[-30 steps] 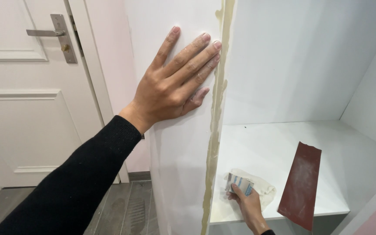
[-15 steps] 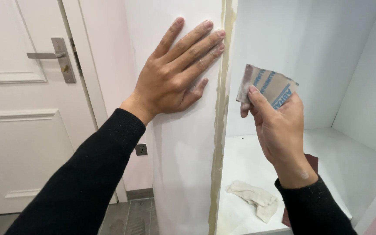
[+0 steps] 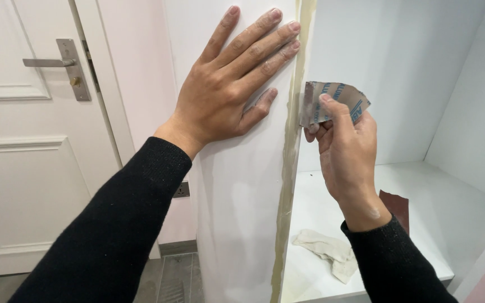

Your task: The person sands a vertical strip of filler on a white wall using a small piece of sandpaper. They repeatedly rub the sandpaper up and down the strip, occasionally pausing to fold the sandpaper or switch to a different piece.

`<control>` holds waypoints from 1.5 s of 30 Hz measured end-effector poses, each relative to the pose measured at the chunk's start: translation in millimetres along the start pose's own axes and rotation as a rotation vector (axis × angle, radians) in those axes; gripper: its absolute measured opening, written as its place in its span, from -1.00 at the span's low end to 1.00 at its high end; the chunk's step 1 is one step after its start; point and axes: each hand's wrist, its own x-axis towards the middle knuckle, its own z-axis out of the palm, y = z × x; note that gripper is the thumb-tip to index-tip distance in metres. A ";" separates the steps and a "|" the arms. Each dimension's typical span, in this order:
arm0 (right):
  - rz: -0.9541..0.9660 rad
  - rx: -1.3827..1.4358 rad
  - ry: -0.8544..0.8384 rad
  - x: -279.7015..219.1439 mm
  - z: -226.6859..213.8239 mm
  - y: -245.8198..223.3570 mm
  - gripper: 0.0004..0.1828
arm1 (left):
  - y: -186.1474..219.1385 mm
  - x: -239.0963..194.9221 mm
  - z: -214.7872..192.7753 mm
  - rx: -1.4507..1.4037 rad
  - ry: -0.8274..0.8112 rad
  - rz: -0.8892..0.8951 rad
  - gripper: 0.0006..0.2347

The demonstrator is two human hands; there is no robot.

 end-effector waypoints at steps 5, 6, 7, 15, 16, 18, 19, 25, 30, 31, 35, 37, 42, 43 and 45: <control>-0.092 -0.203 -0.054 -10.7 3.7 -12.0 -0.78 | 12.2 -0.1 4.3 0.013 0.012 -0.074 -0.56; -0.110 -0.319 -0.038 -10.8 4.2 -12.1 -0.78 | 13.2 0.0 4.7 0.011 0.021 -0.083 -0.57; -0.129 -0.434 -0.021 -10.3 5.2 -12.4 -0.78 | 13.4 0.2 5.0 0.009 0.031 -0.092 -0.57; 0.002 0.096 -0.151 -14.6 -22.9 -5.4 -0.82 | 4.5 -5.6 5.4 -0.014 0.039 -0.056 -0.57; 0.199 0.423 -0.284 -20.5 -34.7 -6.4 -0.80 | 5.2 -6.3 6.4 -0.007 0.039 -0.053 -0.57; 0.398 0.873 -0.371 -43.6 -64.0 9.0 -0.90 | 14.3 -5.9 7.8 -0.022 0.043 -0.076 -0.59; 0.580 1.341 -0.461 -55.7 -77.9 15.5 -0.89 | 18.1 -5.4 7.7 -0.024 0.042 -0.091 -0.61; 0.597 1.392 -0.301 -124.2 -123.8 46.7 -0.77 | 112.5 10.2 10.4 -0.017 0.026 -0.490 -0.57; 0.576 1.277 -0.163 -142.7 -144.7 59.9 -0.78 | 233.3 4.0 23.4 -0.538 0.160 -0.760 -0.71; 0.558 1.215 -0.131 -142.5 -149.6 63.1 -0.71 | 253.7 2.3 26.0 -0.711 0.167 -0.866 -0.71; 0.524 0.879 -0.172 -130.7 -179.4 73.4 -0.79 | 296.2 0.2 53.1 -0.920 0.122 -1.090 -0.71; 0.527 0.609 -0.063 -120.1 -194.8 78.5 -0.82 | 307.0 3.0 79.7 -1.049 0.165 -1.275 -0.69; 0.516 0.561 0.024 -119.4 -252.7 97.1 -0.57 | 335.5 15.0 132.0 -1.151 0.117 -1.421 -0.71; 0.523 0.545 0.074 -121.4 -266.2 102.9 -0.56 | 342.1 15.1 141.9 -1.235 0.050 -1.515 -0.71; 0.498 0.498 0.110 -128.0 -285.1 121.5 -0.64 | 354.5 9.5 160.0 -1.276 0.036 -1.533 -0.74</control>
